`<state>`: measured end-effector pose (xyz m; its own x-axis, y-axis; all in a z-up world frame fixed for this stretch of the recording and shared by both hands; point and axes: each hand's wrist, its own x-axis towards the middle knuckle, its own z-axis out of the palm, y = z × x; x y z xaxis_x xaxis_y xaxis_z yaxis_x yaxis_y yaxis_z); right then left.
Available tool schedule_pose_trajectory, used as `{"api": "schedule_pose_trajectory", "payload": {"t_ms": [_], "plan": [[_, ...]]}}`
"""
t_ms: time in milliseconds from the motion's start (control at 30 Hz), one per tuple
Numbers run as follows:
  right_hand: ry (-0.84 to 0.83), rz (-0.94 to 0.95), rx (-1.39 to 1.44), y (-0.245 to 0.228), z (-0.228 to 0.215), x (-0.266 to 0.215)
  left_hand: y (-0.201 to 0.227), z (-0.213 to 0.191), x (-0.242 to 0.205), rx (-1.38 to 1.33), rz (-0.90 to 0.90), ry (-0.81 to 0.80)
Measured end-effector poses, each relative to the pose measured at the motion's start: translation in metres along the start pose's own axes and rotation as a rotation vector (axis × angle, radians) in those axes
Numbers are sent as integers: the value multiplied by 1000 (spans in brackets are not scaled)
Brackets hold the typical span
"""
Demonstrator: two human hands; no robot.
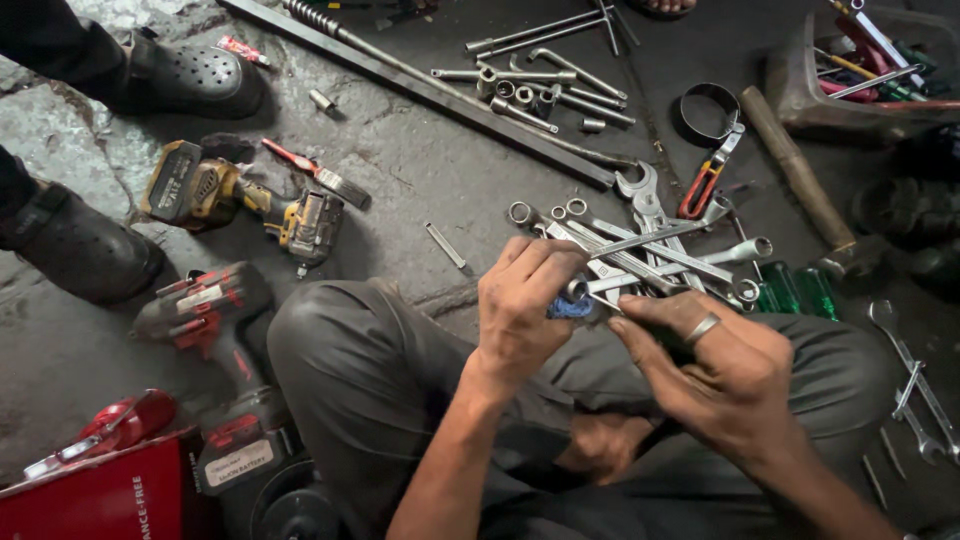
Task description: The person sits on the floor and uses a small green-handled tool to scrape the inside of several metal socket wrenches. They wipe the sockets with a blue cloth and place them on the floor among other tools.
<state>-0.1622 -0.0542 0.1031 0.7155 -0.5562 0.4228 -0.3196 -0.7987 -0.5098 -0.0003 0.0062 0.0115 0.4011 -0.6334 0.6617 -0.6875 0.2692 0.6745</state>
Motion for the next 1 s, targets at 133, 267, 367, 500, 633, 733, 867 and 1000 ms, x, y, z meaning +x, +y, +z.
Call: {"api": "schedule_pose_trajectory", "payload": {"t_ms": [133,267,367,500,633,733,867,1000], "plan": [[24,-132,-73,-4,-3,4,0,-3,0,41,38,-6],[18,-82,23,-3,-3,6,0,-9,2,69,51,-6],[7,-146,-21,1,-3,4,1,-7,5,85,77,-18],[-7,-197,-60,2,-1,4,2,-8,4,139,95,-17],[-49,-241,-98,6,-1,3,1,-5,1,186,136,-52],[-143,-240,-138,11,2,1,0,-3,-1,208,159,-78],[-134,-11,52,23,12,-7,4,4,-6,147,123,-140],[-206,264,381,44,20,-6,4,5,-7,128,130,-138]]}}
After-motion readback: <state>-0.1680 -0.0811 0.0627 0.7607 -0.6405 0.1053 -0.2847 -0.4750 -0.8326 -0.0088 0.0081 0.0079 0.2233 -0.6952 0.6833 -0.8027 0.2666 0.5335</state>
